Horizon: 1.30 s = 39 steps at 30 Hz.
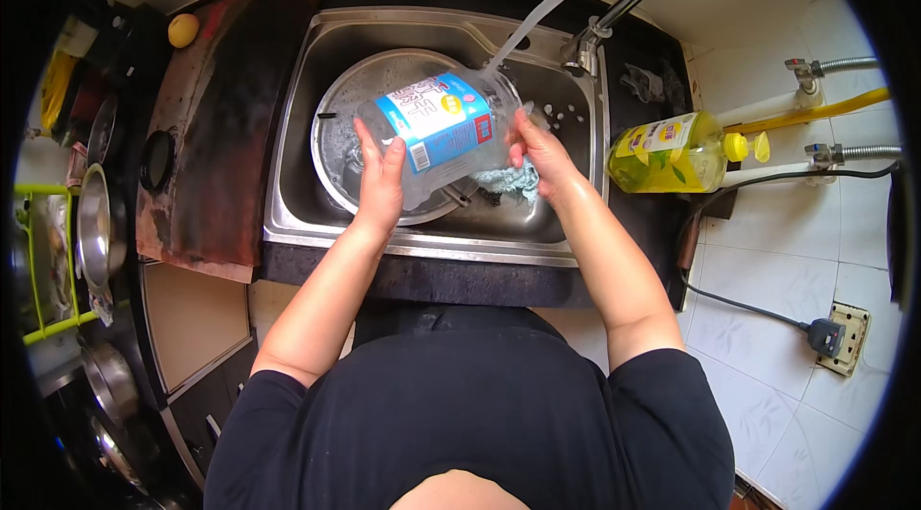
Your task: The person cleans a table with a cloth, then moves to the kitchen to wash a plastic container and its lid. They use a cloth and dish soap to scrub the container inside and out, rinse it under running water, and clean the lid separately.
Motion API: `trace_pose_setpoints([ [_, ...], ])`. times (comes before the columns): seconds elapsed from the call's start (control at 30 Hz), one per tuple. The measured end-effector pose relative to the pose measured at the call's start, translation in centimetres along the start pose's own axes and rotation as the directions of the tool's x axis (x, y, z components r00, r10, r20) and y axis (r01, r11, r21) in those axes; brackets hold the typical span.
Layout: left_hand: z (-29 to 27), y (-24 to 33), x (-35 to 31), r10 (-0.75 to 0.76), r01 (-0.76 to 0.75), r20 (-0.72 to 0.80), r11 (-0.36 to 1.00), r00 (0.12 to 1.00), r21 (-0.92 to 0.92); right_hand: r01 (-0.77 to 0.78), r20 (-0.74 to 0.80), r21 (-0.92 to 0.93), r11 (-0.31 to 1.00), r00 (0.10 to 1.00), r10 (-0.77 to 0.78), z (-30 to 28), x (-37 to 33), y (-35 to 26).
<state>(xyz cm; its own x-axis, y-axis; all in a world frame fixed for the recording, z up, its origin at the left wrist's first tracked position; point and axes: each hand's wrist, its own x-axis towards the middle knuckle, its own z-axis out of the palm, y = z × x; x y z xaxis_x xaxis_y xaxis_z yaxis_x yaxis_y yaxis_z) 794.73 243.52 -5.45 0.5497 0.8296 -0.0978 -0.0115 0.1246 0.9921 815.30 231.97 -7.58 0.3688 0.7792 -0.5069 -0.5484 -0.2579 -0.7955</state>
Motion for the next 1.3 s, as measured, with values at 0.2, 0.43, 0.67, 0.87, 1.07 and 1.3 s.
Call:
trace_pose_setpoints([
  [0.2, -1.9, 1.7, 0.9, 0.193, -0.232, 0.127, 0.819, 0.973, 0.525, -0.224, 0.160, 0.297, 0.928, 0.970, 0.183, 1.3, 1.1, 2.6],
  [0.43, -0.7, 6.8, -1.0, 0.132, -0.126, 0.047, 0.697, 0.990, 0.706, -0.308, 0.354, 0.409, 0.859, 0.921, 0.162, 2.8, 2.9, 2.8],
  [0.67, -1.6, 4.3, -0.4, 0.292, -0.295, 0.093, 0.792, 0.952, 0.534, -0.098, 0.260, 0.206, 0.974, 0.965, 0.043, 2.0, 2.6, -0.2],
  [0.87, -1.6, 1.8, 1.4, -0.261, 0.263, 0.036, 0.961, 0.965, -0.089, 0.211, 0.088, -0.410, 0.887, 0.977, -0.192, 2.8, 0.5, -7.0],
  [1.07, 1.1, 2.2, 3.3, -0.253, 0.244, 0.087, 0.964, 0.964, 0.102, 0.330, 0.132, -0.754, 0.569, 0.923, -0.360, 3.9, -0.7, -8.5],
  [1.3, 3.5, 3.6, 6.0, -0.613, 0.673, 0.296, 0.717, 0.733, -0.182, 0.435, 0.491, -0.868, -0.240, 0.684, -0.539, 4.9, -2.4, -5.4],
])
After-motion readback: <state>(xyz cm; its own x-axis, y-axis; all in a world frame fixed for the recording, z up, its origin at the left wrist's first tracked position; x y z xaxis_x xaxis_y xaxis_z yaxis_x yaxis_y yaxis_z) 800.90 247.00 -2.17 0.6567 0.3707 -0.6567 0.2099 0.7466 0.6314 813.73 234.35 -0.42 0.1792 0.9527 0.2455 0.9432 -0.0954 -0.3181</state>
